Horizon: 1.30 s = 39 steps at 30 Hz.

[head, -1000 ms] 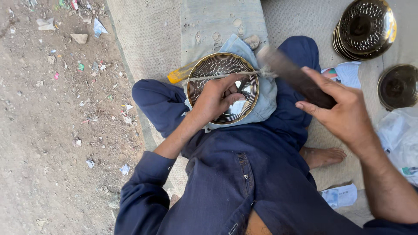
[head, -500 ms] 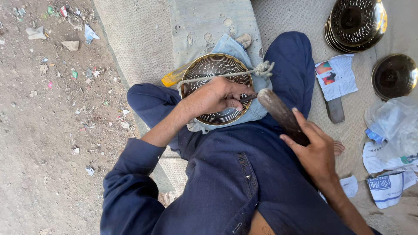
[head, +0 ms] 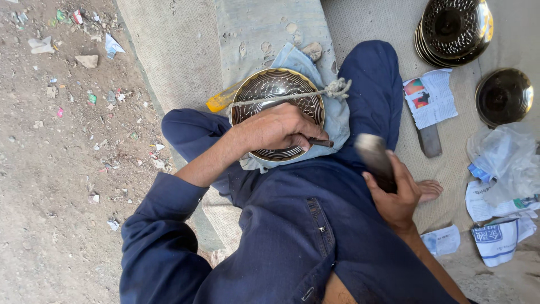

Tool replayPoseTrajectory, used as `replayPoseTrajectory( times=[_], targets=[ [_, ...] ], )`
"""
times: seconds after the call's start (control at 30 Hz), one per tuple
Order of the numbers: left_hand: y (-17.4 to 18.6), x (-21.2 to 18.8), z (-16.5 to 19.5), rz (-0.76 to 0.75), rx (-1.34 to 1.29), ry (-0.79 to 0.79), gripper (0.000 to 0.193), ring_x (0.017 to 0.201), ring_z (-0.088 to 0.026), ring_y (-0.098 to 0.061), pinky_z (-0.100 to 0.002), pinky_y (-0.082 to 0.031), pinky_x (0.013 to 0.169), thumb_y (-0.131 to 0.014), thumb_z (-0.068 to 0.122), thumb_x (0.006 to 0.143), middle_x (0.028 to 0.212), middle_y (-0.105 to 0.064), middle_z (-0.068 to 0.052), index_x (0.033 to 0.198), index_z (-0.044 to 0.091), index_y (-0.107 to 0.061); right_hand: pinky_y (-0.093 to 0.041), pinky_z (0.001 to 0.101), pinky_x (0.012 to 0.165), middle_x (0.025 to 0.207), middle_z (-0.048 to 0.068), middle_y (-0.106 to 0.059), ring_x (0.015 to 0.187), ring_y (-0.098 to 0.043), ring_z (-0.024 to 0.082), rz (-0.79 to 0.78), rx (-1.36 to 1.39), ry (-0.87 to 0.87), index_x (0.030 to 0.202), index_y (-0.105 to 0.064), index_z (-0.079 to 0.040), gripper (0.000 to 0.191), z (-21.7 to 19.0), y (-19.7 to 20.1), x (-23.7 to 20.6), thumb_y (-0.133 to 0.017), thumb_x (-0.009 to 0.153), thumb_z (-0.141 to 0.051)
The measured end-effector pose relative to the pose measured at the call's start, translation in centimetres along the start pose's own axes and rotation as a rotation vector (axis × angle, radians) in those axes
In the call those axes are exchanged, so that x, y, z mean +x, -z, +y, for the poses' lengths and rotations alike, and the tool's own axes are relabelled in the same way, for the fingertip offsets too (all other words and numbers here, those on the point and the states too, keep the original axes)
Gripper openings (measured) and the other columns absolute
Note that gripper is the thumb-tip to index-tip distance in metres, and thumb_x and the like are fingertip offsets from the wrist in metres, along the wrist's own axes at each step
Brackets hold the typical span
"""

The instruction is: The person sits cross-legged with a brass plate resting on a cloth pad on their lap. They hold a punch against the plate's surface and repeatedly strike it with a mallet to engrave a decorative pattern, repositioning the punch and rotating the plate as they work across the surface.

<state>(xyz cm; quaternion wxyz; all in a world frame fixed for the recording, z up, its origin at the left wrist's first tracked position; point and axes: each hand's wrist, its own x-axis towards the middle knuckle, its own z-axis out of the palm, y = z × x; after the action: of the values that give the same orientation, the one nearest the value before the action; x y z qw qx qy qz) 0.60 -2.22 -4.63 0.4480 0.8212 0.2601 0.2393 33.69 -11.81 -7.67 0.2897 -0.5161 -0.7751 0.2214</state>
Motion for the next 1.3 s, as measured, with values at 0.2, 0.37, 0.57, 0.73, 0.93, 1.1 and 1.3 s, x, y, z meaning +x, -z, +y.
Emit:
replayPoseTrajectory(
  times=[0.2,0.37,0.57,0.73,0.93,1.1,1.3],
  targets=[
    [0.0,-0.9,0.0,0.167,-0.010,0.061,0.040,0.084,-0.025,-0.074,-0.037,-0.057,0.076,-0.077,0.016,0.088,0.097,-0.074,-0.010,0.126,0.006,-0.068,-0.059,0.0394,0.085,0.113,0.022,-0.071,0.101,-0.072,0.030,-0.067,-0.099,-0.135,0.149,-0.057,0.002,0.069,-0.5,0.6,1.2,-0.086,0.086,-0.006],
    [-0.7,-1.9,0.1,0.304,0.029,0.259,0.043,0.067,-0.020,-0.069,-0.036,-0.051,0.062,-0.079,0.019,0.088,0.077,-0.067,-0.005,0.125,0.006,-0.062,-0.060,0.0389,0.087,0.119,0.023,-0.072,0.106,-0.073,0.028,-0.074,0.004,-0.158,0.150,-0.055,0.003,0.072,-0.9,0.9,3.0,-0.085,0.085,-0.007],
    [-1.2,-2.6,0.0,0.377,0.033,0.182,0.042,0.069,-0.019,-0.068,-0.035,-0.051,0.064,-0.078,0.016,0.091,0.083,-0.068,-0.006,0.131,0.007,-0.064,-0.061,0.0408,0.098,0.134,0.028,-0.069,0.120,-0.071,0.034,-0.077,-0.029,0.101,0.153,-0.051,0.002,0.073,-2.2,2.5,7.5,-0.084,0.089,-0.005],
    [-2.1,-2.6,0.0,0.487,-0.052,0.281,0.046,0.062,-0.013,-0.063,-0.030,-0.051,0.058,-0.081,0.012,0.088,0.079,-0.068,-0.006,0.130,0.006,-0.065,-0.057,0.0362,0.082,0.106,0.014,-0.071,0.092,-0.069,0.023,-0.171,0.151,-0.098,0.151,-0.058,-0.007,0.069,-3.9,3.2,11.4,-0.085,0.088,-0.011],
    [-3.5,-3.0,0.6,0.636,-0.132,0.402,0.044,0.060,-0.009,-0.055,-0.027,-0.047,0.057,-0.081,0.006,0.088,0.073,-0.062,-0.003,0.129,0.003,-0.064,-0.056,0.0403,0.087,0.123,0.014,-0.069,0.103,-0.070,0.028,-0.303,-0.039,0.174,0.151,-0.057,-0.018,0.069,-5.5,4.8,15.3,-0.085,0.088,-0.023],
    [-4.4,-3.2,1.0,0.775,-0.165,0.436,0.042,0.064,-0.006,-0.052,-0.025,-0.046,0.059,-0.083,0.004,0.090,0.075,-0.058,-0.002,0.127,0.003,-0.065,-0.054,0.0425,0.069,0.092,0.010,-0.071,0.078,-0.068,0.029,-0.471,-0.349,0.207,0.150,-0.061,-0.021,0.073,-5.1,6.1,16.5,-0.088,0.082,-0.026],
    [-6.3,-3.2,1.2,0.912,-0.158,0.561,0.047,0.067,-0.004,-0.056,-0.022,-0.048,0.060,-0.081,0.005,0.090,0.083,-0.063,-0.002,0.132,0.003,-0.060,-0.055,0.0365,0.072,0.100,0.010,-0.069,0.082,-0.068,0.024,-0.322,-0.126,0.325,0.153,-0.058,-0.014,0.071,-2.8,4.9,17.0,-0.086,0.089,-0.020]
  ],
)
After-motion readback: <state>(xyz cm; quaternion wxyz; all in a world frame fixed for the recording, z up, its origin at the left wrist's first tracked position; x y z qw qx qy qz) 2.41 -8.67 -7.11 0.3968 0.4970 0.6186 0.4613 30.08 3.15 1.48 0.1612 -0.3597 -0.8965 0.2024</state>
